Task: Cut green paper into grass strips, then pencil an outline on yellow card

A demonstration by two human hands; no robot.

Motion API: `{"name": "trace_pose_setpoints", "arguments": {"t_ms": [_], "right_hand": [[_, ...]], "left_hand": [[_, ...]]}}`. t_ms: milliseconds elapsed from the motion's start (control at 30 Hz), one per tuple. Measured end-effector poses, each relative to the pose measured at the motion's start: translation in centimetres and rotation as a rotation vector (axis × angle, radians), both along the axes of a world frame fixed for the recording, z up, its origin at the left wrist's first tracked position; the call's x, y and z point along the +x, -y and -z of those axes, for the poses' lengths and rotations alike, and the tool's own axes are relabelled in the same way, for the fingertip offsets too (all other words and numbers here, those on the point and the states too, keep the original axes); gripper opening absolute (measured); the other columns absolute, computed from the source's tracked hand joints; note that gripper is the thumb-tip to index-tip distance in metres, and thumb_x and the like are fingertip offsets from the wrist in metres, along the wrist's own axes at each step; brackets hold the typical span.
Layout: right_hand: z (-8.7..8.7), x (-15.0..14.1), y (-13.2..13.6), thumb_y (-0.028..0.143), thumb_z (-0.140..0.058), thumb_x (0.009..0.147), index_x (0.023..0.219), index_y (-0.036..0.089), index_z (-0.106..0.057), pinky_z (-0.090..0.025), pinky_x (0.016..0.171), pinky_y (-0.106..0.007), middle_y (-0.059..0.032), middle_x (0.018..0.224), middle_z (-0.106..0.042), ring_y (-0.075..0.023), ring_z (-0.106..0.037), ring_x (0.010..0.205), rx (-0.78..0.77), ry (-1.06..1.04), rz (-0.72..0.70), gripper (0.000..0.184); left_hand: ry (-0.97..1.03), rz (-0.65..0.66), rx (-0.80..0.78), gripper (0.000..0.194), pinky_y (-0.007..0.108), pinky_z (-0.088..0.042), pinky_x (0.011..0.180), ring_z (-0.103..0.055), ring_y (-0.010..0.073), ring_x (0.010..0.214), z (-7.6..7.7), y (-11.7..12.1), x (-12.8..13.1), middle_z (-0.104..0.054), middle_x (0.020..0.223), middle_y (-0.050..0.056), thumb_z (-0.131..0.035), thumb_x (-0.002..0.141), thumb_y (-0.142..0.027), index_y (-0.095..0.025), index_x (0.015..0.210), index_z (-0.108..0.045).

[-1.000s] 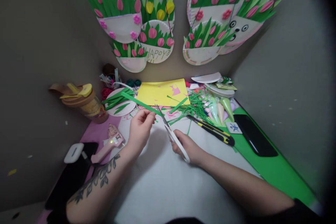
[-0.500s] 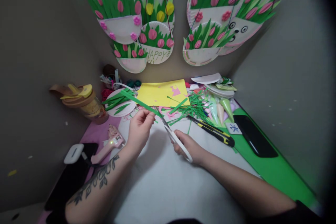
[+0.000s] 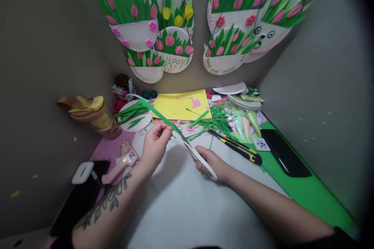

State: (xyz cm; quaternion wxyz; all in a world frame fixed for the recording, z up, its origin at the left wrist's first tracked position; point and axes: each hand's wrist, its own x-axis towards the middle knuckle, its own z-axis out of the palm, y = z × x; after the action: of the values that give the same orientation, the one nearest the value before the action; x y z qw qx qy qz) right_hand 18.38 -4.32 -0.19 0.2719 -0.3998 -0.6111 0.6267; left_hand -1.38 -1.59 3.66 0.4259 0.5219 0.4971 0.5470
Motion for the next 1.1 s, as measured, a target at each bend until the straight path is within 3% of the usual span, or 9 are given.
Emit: {"name": "trace_pose_setpoints", "arguments": {"t_ms": [500, 900, 1100], "right_hand": [[0.9, 0.6, -0.6, 0.051, -0.067, 0.066, 0.072, 0.021, -0.040, -0.030, 0.048, -0.021, 0.0059, 0.061, -0.041, -0.0080, -0.035, 0.054, 0.052, 0.022, -0.034, 0.041], [0.8, 0.6, -0.8, 0.040, -0.070, 0.060, 0.068, 0.020, -0.042, -0.029, 0.047, -0.021, 0.0055, 0.060, -0.044, -0.0077, -0.036, 0.052, -0.037, 0.022, 0.026, 0.035], [0.9, 0.8, -1.1, 0.036, -0.069, 0.059, 0.068, 0.020, -0.042, -0.029, 0.049, -0.021, 0.0060, 0.060, -0.046, -0.0077, -0.036, 0.054, -0.015, 0.044, 0.031, 0.033]], "left_hand": [[-0.142, 0.031, -0.015, 0.021, 0.021, -0.028, 0.048, -0.036, 0.0082, 0.050, -0.8, 0.2, 0.0, -0.043, 0.054, -0.005, -0.058, 0.078, -0.032, -0.018, 0.064, -0.052], [-0.095, 0.077, -0.060, 0.021, 0.021, -0.026, 0.046, -0.034, 0.0076, 0.047, -0.7, -0.1, -0.3, -0.044, 0.053, -0.005, -0.060, 0.078, -0.034, -0.018, 0.065, -0.054], [-0.072, 0.004, -0.067, 0.020, 0.021, -0.027, 0.047, -0.035, 0.0081, 0.047, -1.2, -0.4, -0.5, -0.044, 0.051, -0.006, -0.062, 0.076, -0.034, -0.018, 0.066, -0.055]]}}
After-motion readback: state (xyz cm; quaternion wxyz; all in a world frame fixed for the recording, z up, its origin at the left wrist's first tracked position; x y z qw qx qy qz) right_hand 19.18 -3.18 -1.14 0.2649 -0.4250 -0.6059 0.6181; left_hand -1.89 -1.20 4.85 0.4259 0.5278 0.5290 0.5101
